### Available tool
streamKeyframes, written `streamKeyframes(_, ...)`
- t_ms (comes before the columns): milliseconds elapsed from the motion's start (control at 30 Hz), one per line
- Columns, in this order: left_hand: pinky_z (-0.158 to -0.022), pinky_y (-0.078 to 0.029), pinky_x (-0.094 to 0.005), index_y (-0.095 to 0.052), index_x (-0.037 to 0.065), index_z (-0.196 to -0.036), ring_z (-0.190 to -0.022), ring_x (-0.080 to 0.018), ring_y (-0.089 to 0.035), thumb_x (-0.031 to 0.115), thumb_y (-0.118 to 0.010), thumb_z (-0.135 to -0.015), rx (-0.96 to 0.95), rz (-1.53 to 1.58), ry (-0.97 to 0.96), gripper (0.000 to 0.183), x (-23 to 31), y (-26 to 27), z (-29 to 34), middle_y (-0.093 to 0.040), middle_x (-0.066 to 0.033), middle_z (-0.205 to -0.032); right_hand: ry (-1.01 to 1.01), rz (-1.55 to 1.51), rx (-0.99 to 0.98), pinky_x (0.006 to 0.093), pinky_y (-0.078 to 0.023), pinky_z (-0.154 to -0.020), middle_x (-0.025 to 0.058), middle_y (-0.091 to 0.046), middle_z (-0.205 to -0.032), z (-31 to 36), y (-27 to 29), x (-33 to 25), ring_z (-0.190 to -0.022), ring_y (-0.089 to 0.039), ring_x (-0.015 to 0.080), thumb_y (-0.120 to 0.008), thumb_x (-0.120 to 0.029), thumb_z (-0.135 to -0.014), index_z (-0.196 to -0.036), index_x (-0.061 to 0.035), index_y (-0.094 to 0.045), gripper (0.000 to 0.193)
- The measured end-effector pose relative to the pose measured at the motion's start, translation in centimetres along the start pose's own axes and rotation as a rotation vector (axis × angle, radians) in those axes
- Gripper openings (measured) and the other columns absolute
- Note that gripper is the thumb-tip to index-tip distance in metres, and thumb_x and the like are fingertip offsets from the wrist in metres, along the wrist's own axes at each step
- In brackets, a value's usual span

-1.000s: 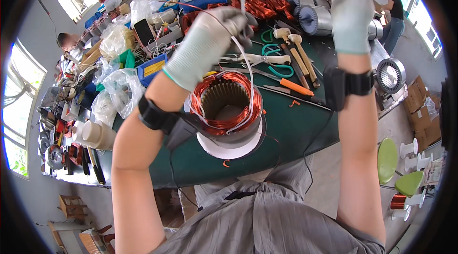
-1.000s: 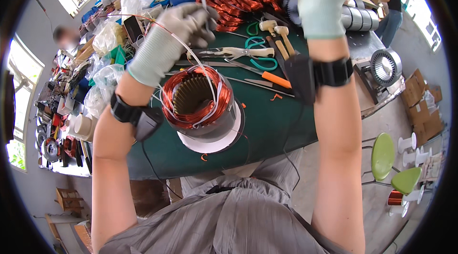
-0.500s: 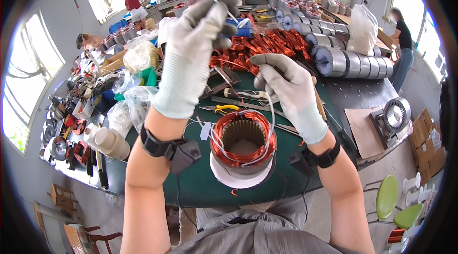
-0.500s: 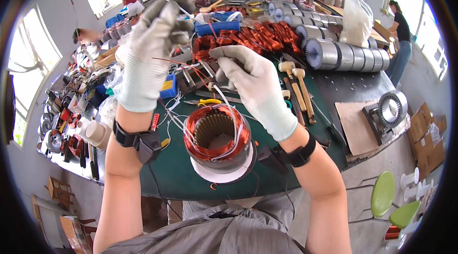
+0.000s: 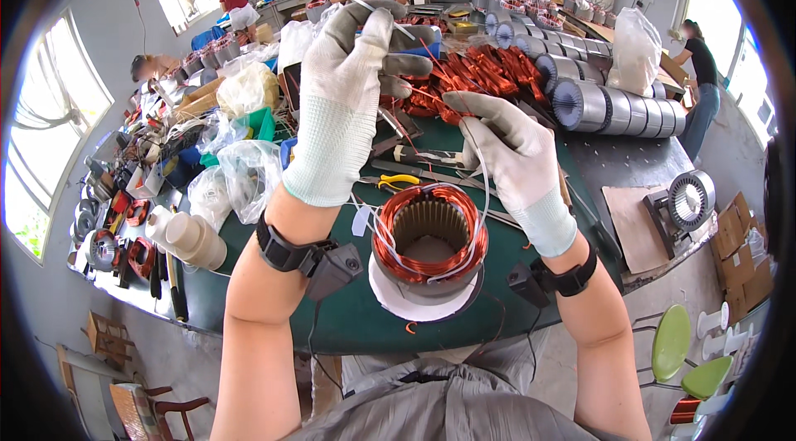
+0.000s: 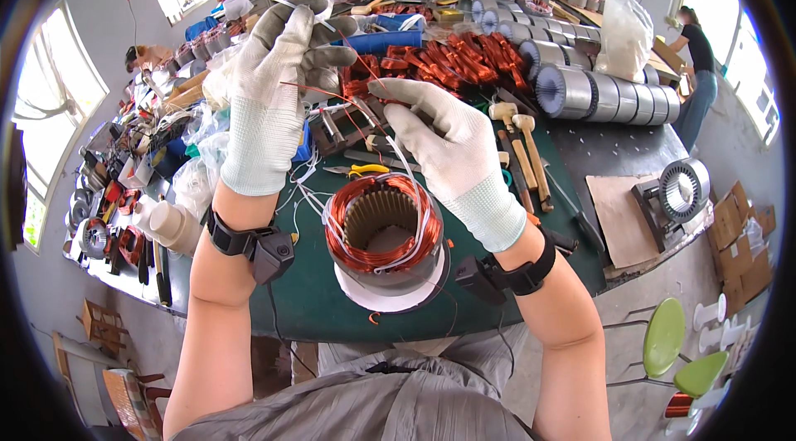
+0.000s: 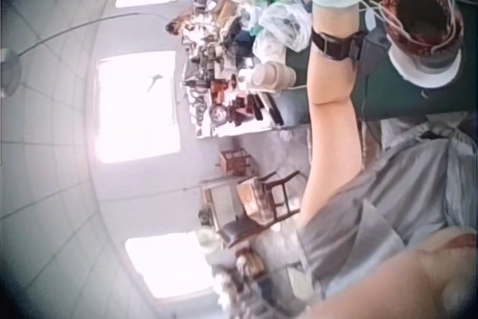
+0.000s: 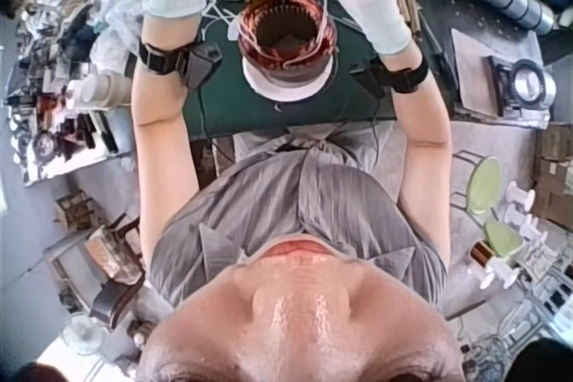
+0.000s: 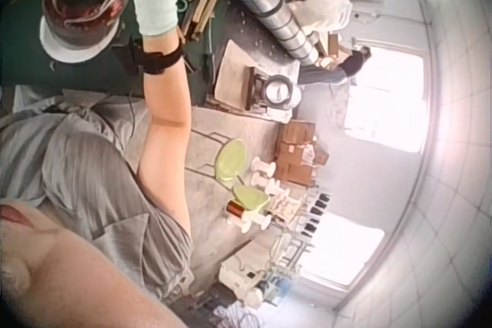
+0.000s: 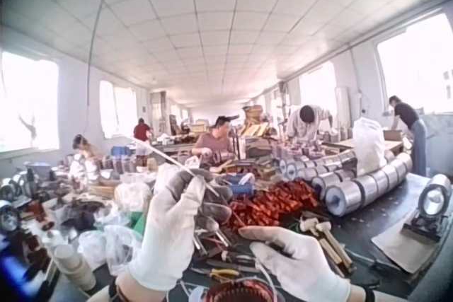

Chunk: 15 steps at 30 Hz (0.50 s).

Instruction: Assembling and wiring a motor stator by securing coils with white cable ties.

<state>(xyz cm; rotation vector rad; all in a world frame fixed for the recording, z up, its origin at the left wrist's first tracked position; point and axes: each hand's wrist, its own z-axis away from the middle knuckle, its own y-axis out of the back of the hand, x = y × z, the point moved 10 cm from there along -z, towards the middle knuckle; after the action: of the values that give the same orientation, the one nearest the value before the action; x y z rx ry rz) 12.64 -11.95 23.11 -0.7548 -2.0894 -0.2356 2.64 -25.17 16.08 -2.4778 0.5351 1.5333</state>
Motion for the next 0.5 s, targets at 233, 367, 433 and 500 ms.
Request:
streamKeyframes(233,-0.052,-0.052,-0.0182,-0.058,0.005,-0.116,-0.071,-0.0128,-0.072,0.031,-0.053,-0.105,0.009,0.038,-0.004,0.029,-0.32,0.20,-0.08,-0.074,-0.0118,-0.098,0.003,-0.035,-0.015,0.0189,-0.043,-0.058,-0.0040,-0.059,-0.073,0.08,-0.19,0.15,-0.064,-0.052,0.0021,-0.060,-0.003,-0.097,-0.124,-0.0009,-0.068,0.028)
streamKeyframes(367,-0.052,-0.052,-0.0182,-0.058,0.004,-0.116,-0.071,-0.0130,-0.072,0.031,-0.053,-0.105,-0.004,0.036,0.010,0.029,-0.46,0.08,-0.01,-0.074,-0.0118,-0.097,-0.037,-0.055,-0.015,0.0186,-0.042,-0.057,-0.0038,-0.059,-0.072,0.30,-0.08,0.41,-0.063,-0.051,0.0018,-0.060,-0.004,-0.097,-0.124,-0.0009,-0.068,0.028)
streamKeyframes(433,-0.051,-0.051,-0.0180,-0.058,0.004,-0.117,-0.070,-0.0129,-0.072,0.030,-0.053,-0.105,-0.006,0.035,0.015,0.029,-0.46,0.05,0.03,-0.074,-0.0115,-0.096,-0.036,-0.066,-0.019,0.0184,-0.039,-0.055,-0.0036,-0.059,-0.071,0.36,-0.12,0.34,-0.061,-0.049,0.0014,-0.060,-0.005,-0.098,-0.124,-0.0013,-0.068,0.028)
streamKeyframes(500,-0.051,-0.051,-0.0177,-0.058,0.004,-0.118,-0.070,-0.0127,-0.072,0.030,-0.053,-0.105,-0.010,0.036,0.021,0.029,-0.40,-0.15,0.06,-0.074,-0.0112,-0.096,-0.032,-0.060,-0.020,0.0185,-0.039,-0.054,-0.0036,-0.059,-0.071,0.38,-0.01,0.28,-0.061,-0.048,0.0011,-0.060,-0.005,-0.098,-0.124,-0.0014,-0.068,0.028)
